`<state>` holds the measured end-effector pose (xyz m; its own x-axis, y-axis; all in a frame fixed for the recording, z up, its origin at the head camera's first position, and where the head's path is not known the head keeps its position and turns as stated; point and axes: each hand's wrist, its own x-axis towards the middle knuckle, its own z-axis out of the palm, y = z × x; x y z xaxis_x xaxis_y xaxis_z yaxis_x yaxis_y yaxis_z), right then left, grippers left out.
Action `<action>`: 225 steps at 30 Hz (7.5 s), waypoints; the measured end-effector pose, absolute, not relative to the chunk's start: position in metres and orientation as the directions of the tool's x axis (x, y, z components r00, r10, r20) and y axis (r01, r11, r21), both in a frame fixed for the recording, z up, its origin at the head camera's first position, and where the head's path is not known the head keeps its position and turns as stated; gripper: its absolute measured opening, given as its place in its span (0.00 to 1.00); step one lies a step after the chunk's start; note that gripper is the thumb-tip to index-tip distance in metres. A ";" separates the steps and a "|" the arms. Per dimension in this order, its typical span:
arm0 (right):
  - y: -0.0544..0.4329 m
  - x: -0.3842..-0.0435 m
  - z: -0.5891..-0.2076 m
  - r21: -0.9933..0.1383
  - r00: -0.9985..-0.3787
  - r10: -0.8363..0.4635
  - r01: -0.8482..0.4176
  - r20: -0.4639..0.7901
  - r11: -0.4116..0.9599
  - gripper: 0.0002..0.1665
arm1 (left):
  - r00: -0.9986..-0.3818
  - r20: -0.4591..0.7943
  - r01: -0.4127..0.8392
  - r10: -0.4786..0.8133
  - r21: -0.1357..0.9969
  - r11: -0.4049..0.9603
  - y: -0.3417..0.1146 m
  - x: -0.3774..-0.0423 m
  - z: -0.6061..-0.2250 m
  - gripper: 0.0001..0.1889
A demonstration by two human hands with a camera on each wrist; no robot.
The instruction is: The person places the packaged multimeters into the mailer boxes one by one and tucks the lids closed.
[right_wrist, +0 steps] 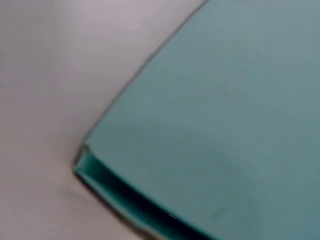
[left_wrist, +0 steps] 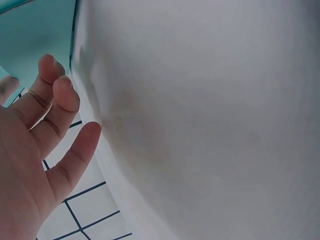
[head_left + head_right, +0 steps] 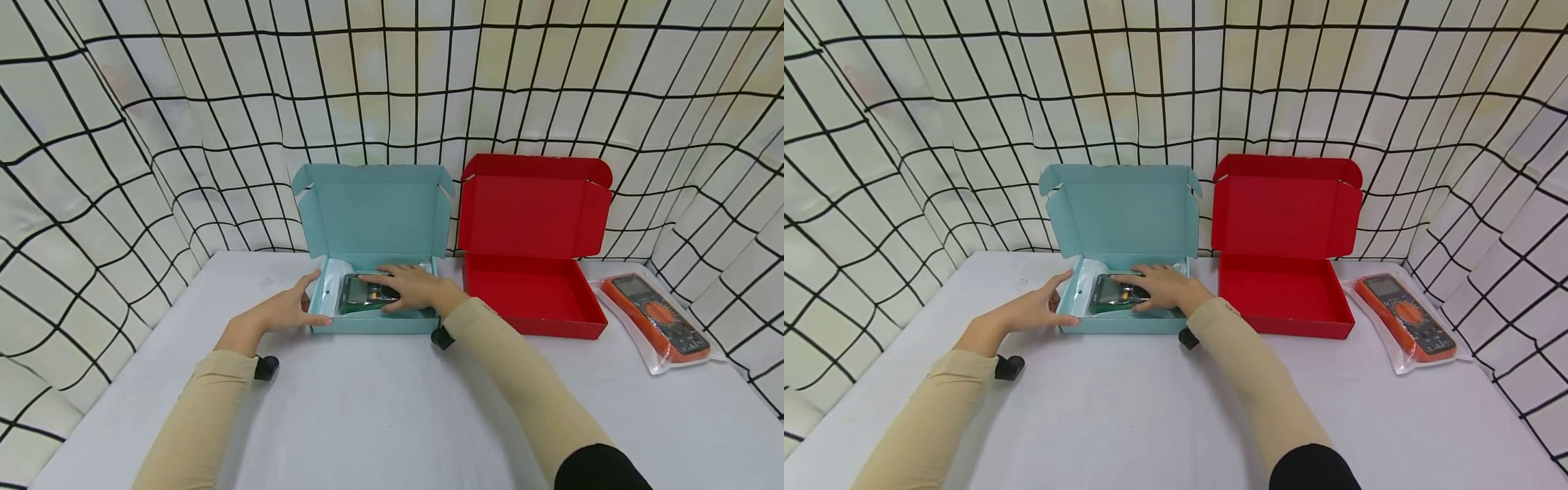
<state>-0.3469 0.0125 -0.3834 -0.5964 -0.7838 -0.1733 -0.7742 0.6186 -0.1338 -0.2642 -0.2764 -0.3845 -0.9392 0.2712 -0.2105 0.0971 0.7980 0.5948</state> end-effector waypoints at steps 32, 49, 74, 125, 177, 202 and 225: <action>0.054 -0.329 -0.356 -0.188 -0.623 -0.777 -0.756 -0.084 0.627 0.48 | -0.935 -0.240 0.089 0.262 0.554 0.828 -0.274 -0.264 -0.378 0.65; 0.093 -0.317 -0.356 -0.433 -0.740 -0.659 -0.642 0.135 0.632 0.37 | -0.981 -0.073 0.111 0.182 0.559 0.822 -0.275 -0.268 -0.362 0.47; 0.124 -0.339 -0.357 -0.872 -0.936 -0.144 -0.351 0.320 0.343 0.26 | -0.994 0.099 0.051 -0.041 0.778 0.627 -0.278 -0.285 -0.342 0.45; 0.081 -0.319 -0.365 -0.957 -0.898 -0.400 -0.257 0.183 0.138 0.50 | -0.993 0.120 0.110 -0.017 0.947 0.301 -0.240 -0.281 -0.348 0.41; 0.094 -0.309 -0.378 -0.952 -0.856 -0.475 -0.286 0.204 0.108 0.48 | -0.981 0.149 0.172 0.124 0.965 0.199 -0.257 -0.269 -0.370 0.39; 0.105 -0.295 -0.387 -0.915 -0.839 -0.520 -0.324 0.161 0.240 0.49 | -0.969 0.102 0.163 0.224 0.948 0.272 -0.274 -0.252 -0.382 0.43; 0.116 -0.288 -0.349 -0.973 -0.848 -0.498 -0.229 0.180 0.038 0.43 | -0.923 0.086 0.147 0.376 0.979 0.138 -0.292 -0.251 -0.334 0.50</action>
<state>-0.2877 0.1162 -0.3490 -0.8482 -0.4982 0.1799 -0.2288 0.0383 -0.9727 -0.2506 -0.2919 -0.3343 -0.9227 0.3758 0.0857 0.1473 0.1382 0.9794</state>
